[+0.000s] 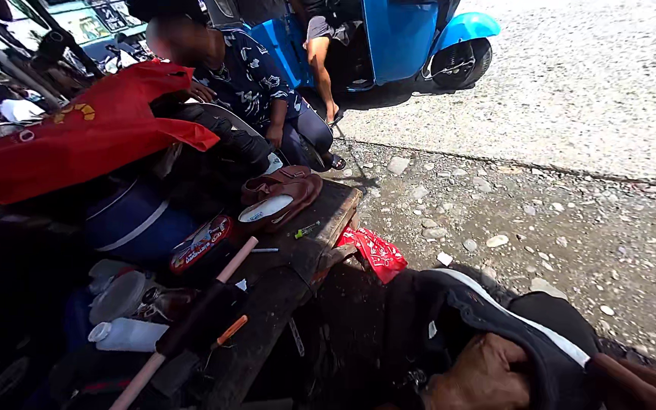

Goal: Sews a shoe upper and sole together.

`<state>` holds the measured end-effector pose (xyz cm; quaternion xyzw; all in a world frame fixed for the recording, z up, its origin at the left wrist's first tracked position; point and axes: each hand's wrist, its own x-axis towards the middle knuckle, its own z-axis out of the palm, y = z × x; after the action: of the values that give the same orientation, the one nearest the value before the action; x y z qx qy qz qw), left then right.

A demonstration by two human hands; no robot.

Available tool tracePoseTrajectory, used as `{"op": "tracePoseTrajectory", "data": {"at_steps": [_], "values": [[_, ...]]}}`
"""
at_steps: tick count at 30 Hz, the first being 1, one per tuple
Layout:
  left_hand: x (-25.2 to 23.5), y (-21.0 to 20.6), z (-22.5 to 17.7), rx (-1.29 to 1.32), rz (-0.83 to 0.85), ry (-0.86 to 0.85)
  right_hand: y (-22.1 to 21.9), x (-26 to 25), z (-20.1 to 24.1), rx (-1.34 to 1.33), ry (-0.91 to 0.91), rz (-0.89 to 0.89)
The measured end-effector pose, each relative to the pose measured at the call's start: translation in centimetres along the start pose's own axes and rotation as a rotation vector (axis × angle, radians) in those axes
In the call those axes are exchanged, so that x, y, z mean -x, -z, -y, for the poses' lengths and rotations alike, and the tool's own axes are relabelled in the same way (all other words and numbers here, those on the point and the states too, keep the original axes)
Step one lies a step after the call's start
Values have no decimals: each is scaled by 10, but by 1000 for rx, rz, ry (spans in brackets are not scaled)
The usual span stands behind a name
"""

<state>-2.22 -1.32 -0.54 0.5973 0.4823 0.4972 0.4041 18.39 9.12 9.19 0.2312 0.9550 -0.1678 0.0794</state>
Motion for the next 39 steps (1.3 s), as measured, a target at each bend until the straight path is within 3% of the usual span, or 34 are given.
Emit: {"op": "tracePoseTrajectory", "data": {"at_steps": [3,8,12,24,26,29,32,39], "values": [[1,4,-11,-43,19,111,-13,1,2,228,112,-246],[-4,3,-14,-57,33,191,7,-3,3,267,181,17],[-5,-3,-11,28,10,157,3,2,-11,270,231,-43],[-3,-3,-7,18,-57,134,9,30,-29,247,-41,-226],[-2,-3,-7,-23,-63,125,0,35,-29,135,-130,-226],[-3,-3,-8,-51,-73,120,-24,36,-27,-283,-186,-212],[-2,-3,-8,-38,-64,118,-45,35,-26,-646,-149,-381],[-1,0,-4,-19,-43,114,-71,18,-8,-800,-60,-699]]}}
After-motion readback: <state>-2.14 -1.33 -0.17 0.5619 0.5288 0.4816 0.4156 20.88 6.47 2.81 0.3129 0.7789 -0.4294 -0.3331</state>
